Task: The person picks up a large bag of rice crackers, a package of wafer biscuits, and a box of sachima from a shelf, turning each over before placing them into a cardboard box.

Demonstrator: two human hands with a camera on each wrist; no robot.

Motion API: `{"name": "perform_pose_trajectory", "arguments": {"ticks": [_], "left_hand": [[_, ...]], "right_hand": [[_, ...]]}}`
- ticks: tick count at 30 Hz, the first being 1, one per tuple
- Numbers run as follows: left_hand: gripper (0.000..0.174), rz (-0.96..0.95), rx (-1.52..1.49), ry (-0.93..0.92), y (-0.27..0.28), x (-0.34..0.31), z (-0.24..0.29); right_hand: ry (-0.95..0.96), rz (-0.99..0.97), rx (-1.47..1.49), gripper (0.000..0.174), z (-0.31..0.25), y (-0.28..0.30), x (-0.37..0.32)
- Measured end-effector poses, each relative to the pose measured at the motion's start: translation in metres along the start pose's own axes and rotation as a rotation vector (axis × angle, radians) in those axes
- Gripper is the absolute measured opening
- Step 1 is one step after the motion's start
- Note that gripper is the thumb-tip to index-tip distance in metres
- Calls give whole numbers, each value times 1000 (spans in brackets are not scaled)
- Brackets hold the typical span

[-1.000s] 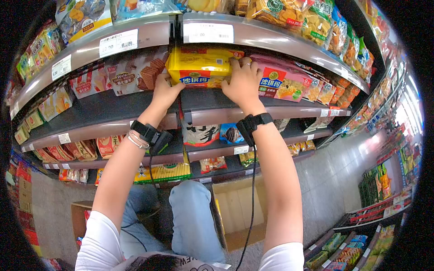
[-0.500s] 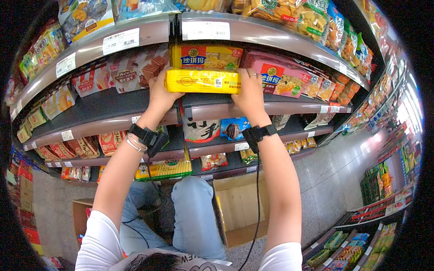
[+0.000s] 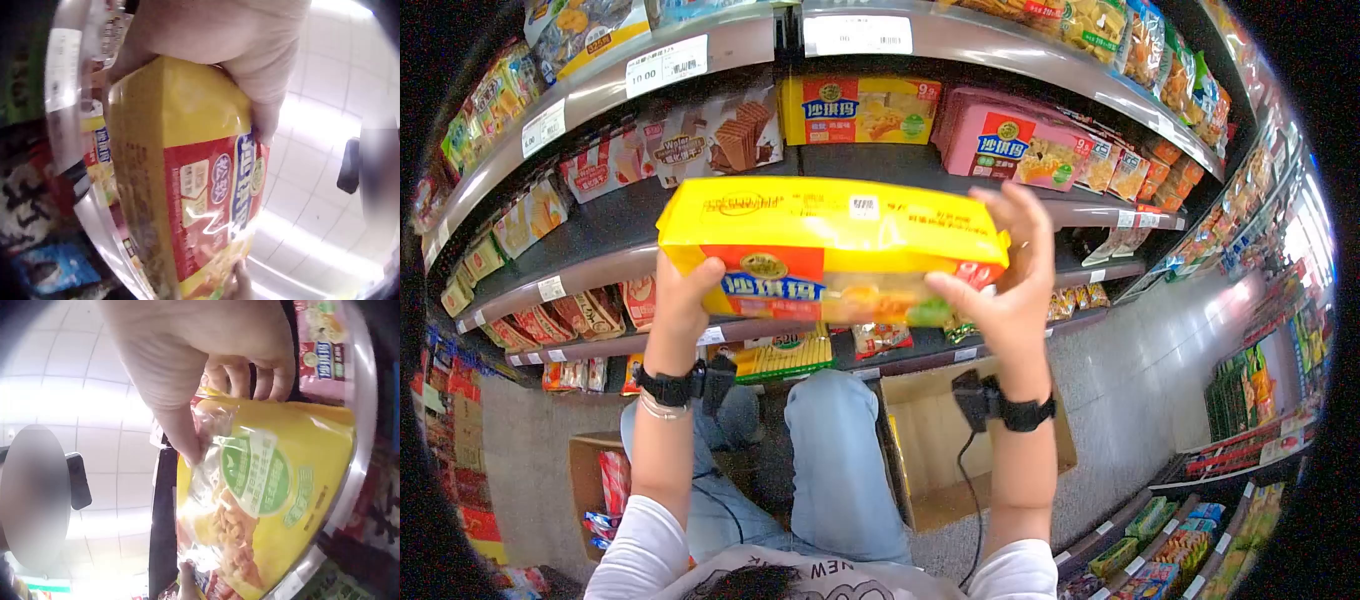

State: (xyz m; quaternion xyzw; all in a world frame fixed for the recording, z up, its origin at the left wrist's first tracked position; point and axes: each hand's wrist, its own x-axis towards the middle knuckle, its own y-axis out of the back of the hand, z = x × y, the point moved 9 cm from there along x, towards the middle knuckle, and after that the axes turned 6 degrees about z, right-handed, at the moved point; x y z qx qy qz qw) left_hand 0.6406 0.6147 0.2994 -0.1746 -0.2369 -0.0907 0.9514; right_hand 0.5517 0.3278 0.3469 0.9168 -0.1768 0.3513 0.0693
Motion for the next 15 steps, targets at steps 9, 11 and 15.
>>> {"name": "perform_pose_trajectory", "arguments": {"ticks": [9,11,15], "left_hand": [[45,335,-207,592,58,-112,-101],[41,379,-173,727,74,-142,-115],[38,405,-210,748,91,-168,-120]], "right_hand": [[-713,-24,320,63,121,-29,-156],[-828,-10,337,61,135,-34,-188],[-933,-10,372,59,141,-47,-214]]}}
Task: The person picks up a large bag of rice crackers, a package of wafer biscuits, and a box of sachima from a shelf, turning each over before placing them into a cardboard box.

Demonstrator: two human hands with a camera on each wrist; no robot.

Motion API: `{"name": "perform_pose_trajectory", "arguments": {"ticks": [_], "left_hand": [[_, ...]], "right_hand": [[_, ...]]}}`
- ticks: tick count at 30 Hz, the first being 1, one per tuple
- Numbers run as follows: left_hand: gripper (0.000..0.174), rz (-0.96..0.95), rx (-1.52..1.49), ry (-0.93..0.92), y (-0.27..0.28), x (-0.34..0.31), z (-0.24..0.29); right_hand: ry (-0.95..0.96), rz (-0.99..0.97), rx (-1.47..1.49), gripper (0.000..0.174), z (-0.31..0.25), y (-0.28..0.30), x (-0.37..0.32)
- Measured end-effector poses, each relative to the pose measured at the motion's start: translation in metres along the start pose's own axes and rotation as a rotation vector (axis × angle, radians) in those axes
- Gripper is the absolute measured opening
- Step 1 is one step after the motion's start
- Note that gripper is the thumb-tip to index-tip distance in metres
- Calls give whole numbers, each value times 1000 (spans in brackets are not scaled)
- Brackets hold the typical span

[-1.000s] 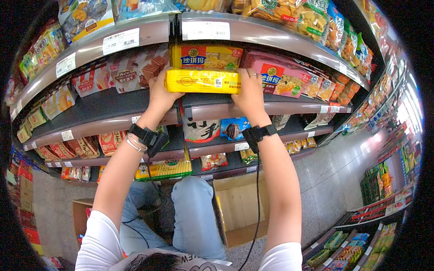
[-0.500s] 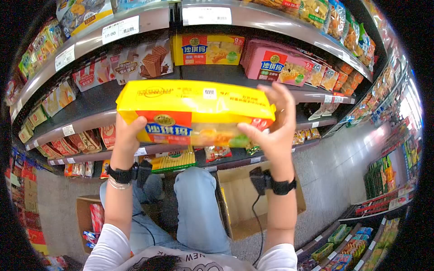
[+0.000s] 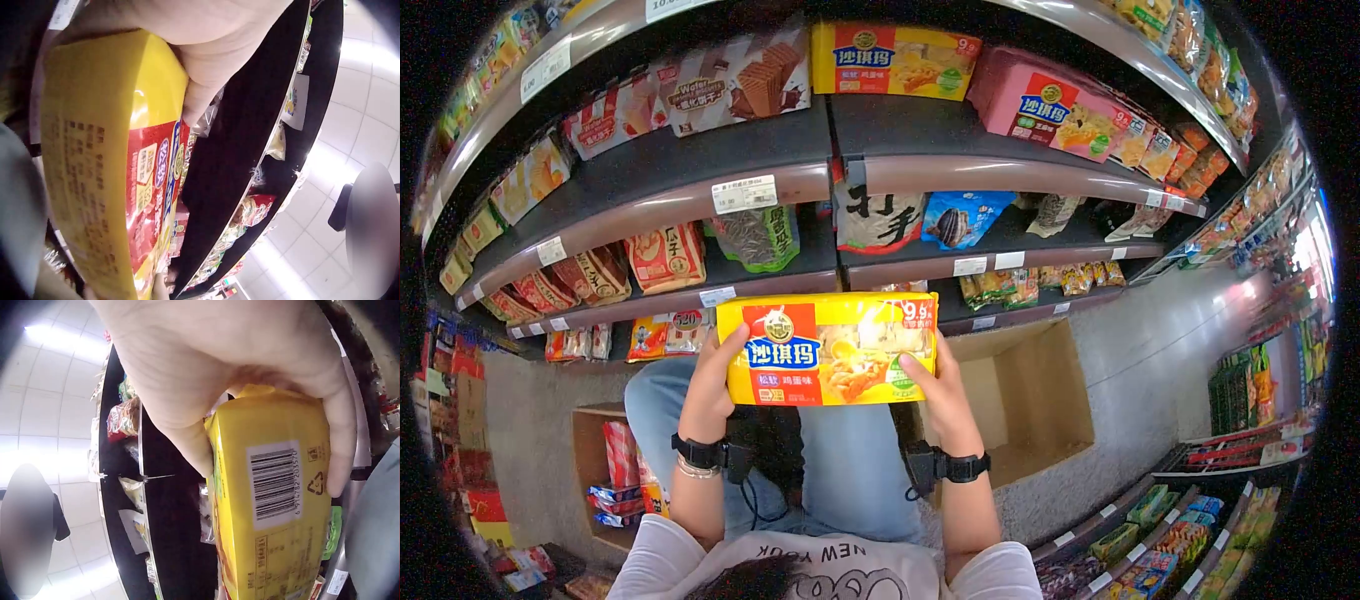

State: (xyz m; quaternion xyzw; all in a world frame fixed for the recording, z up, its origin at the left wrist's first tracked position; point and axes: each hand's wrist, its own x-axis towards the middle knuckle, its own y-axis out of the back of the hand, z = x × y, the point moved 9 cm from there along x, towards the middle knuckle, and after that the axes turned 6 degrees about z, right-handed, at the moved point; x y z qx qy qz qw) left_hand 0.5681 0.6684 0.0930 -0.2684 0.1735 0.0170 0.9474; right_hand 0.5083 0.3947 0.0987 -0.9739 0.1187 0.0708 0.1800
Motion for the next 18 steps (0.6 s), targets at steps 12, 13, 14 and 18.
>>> {"name": "perform_pose_trajectory", "arguments": {"ticks": [12,13,14,18], "left_hand": [[65,-122,-170,-42,19,-29,28],[66,-149,-152,-14,24,-27,24],[65,-160,-145,13,25,-28,22],[61,-165,-72,40,33,-27,16]], "right_hand": [[-114,-203,180,76,-16,-45,-25],[-87,-193,211,74,-11,-44,-23],[-109,-198,188,73,-5,-45,-22],[-100,-167,66,66,5,-51,-19]]}}
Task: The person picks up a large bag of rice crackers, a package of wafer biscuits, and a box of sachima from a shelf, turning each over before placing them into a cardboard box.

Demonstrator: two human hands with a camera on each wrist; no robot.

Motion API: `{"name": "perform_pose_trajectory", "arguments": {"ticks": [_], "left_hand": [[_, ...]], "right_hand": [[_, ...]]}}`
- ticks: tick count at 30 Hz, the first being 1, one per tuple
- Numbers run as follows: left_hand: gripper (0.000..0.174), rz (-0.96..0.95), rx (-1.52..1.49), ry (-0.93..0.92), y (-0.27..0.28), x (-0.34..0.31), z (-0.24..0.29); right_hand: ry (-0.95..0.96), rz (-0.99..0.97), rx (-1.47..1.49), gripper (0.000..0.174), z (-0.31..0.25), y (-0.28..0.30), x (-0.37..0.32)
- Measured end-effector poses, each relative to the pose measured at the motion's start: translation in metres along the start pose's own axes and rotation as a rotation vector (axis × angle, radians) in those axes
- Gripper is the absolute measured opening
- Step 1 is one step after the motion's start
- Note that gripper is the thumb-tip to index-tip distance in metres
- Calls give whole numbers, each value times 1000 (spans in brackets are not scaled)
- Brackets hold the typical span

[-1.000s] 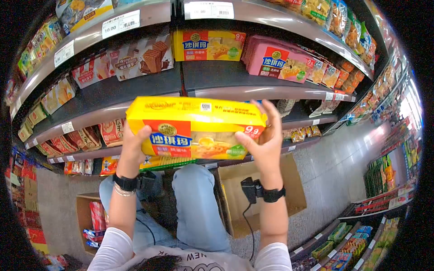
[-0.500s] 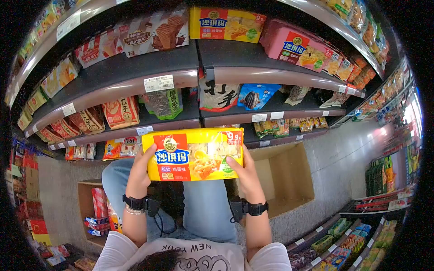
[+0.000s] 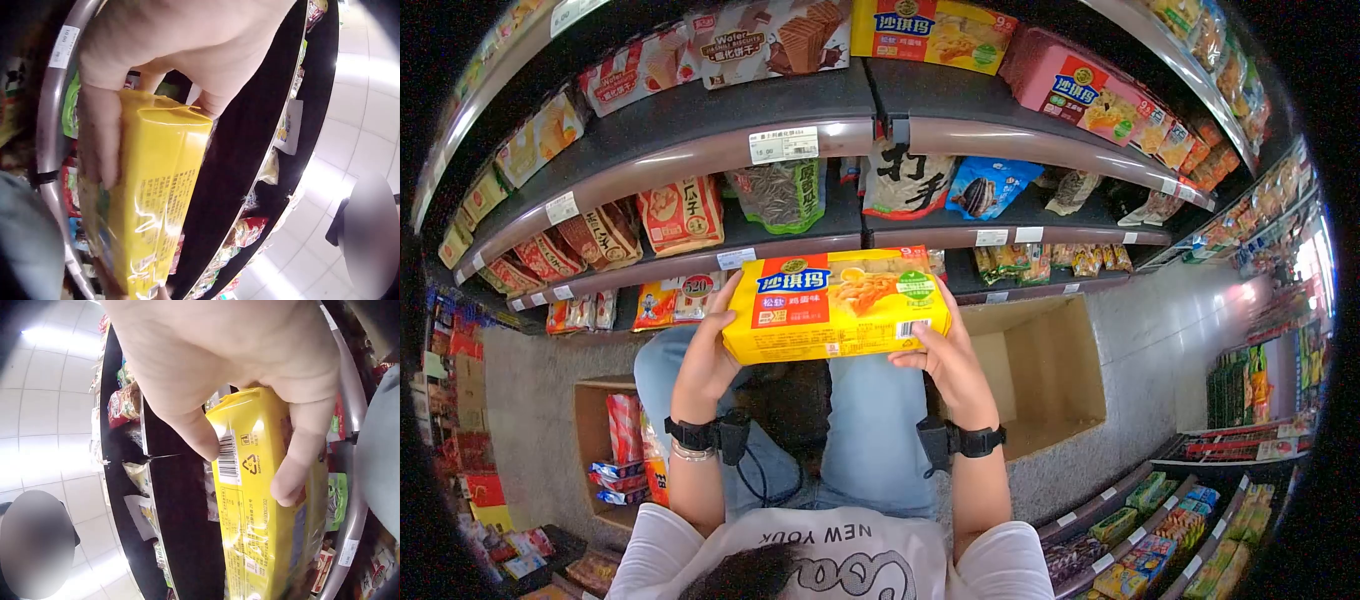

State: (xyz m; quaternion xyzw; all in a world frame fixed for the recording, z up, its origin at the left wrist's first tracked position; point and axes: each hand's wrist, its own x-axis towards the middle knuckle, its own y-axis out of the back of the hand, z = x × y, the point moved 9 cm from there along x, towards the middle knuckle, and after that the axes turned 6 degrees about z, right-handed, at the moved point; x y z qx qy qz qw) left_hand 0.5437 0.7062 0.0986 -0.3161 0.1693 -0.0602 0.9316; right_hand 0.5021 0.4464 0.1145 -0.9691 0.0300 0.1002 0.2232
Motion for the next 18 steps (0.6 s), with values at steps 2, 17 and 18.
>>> {"name": "perform_pose_trajectory", "arguments": {"ticks": [2,17,18], "left_hand": [[60,25,-22,-2,6,0,0],[86,39,244,-178,16,-11,12],[86,19,260,-208,14,-12,15]], "right_hand": [[-5,29,58,66,1,-2,2],[296,37,-218,84,-29,-14,-11],[335,6,-204,86,-32,-17,-13]]}}
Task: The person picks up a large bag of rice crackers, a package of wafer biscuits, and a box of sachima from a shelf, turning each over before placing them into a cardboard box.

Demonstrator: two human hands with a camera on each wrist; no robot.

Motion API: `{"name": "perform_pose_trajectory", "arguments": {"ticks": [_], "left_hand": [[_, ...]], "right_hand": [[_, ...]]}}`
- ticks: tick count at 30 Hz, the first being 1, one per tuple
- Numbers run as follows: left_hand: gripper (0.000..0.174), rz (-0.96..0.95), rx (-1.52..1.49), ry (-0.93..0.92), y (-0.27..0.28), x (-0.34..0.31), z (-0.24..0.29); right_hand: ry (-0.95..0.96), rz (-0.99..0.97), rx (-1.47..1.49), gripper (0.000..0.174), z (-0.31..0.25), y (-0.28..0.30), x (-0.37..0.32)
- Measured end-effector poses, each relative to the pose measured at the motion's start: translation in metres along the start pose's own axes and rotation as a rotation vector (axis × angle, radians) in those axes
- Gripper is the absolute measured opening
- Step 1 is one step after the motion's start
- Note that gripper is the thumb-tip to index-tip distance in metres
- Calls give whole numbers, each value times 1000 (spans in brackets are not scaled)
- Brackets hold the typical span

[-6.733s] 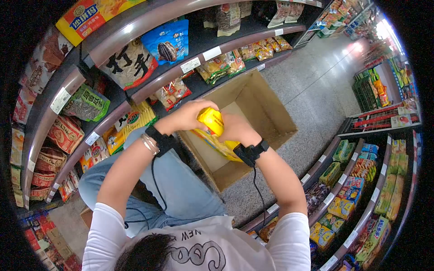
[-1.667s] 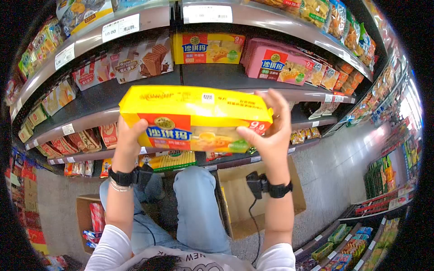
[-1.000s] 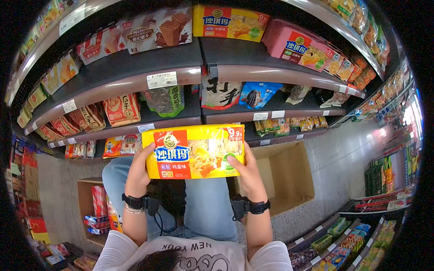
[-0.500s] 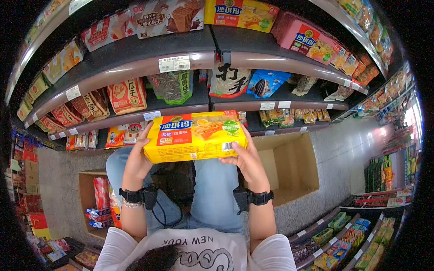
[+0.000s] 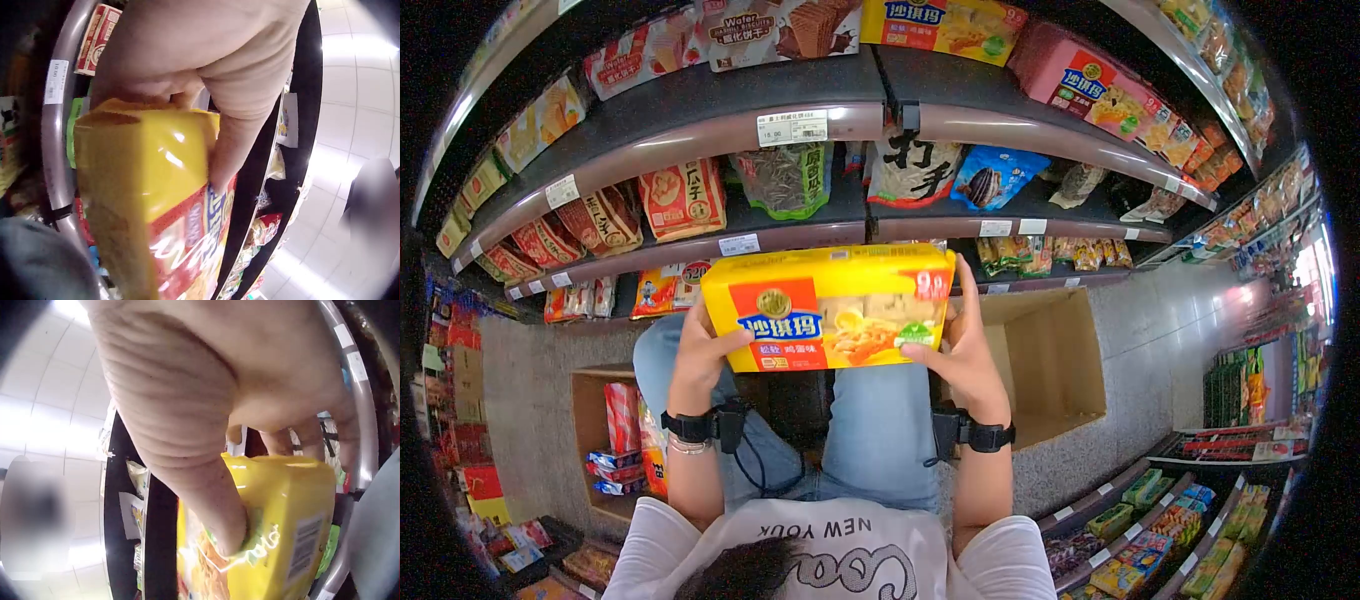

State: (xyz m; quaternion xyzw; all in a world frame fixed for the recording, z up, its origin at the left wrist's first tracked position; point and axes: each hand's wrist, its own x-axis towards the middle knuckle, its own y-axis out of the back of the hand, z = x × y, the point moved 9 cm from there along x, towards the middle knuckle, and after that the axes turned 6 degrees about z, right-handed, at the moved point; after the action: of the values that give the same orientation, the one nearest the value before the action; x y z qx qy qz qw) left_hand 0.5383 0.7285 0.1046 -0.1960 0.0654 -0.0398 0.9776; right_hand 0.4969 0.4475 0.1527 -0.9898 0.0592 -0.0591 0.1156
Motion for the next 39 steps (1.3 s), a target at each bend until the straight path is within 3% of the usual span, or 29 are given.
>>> {"name": "perform_pose_trajectory", "arguments": {"ticks": [1,4,5,8,15,18,21,25,34,39], "left_hand": [[87,-19,14,-34,-1,1,4],[86,-11,7,-82,-5,0,6],[85,-17,10,-96,-9,0,6],[83,-40,33,-142,-12,1,6],[83,-32,55,-140,-9,1,2],[71,9,69,-177,-12,1,10],[58,105,-20,8,-3,8,-12],[52,73,-16,39,-17,12,-18],[61,-217,81,-16,-130,39,-11],[63,-554,103,54,-235,31,-28]], "right_hand": [[38,58,-90,88,0,7,-2],[-72,-38,-520,83,23,23,-5],[-127,-17,-393,75,30,24,-5],[-94,-6,-400,71,33,26,-3],[-71,-16,-444,72,31,28,-4],[-79,-18,-345,73,27,23,-5],[-118,-8,-141,72,28,19,-5],[-150,68,-119,70,23,28,-10],[-26,323,-191,75,-45,99,-54],[9,550,-358,76,-97,156,-123]]}}
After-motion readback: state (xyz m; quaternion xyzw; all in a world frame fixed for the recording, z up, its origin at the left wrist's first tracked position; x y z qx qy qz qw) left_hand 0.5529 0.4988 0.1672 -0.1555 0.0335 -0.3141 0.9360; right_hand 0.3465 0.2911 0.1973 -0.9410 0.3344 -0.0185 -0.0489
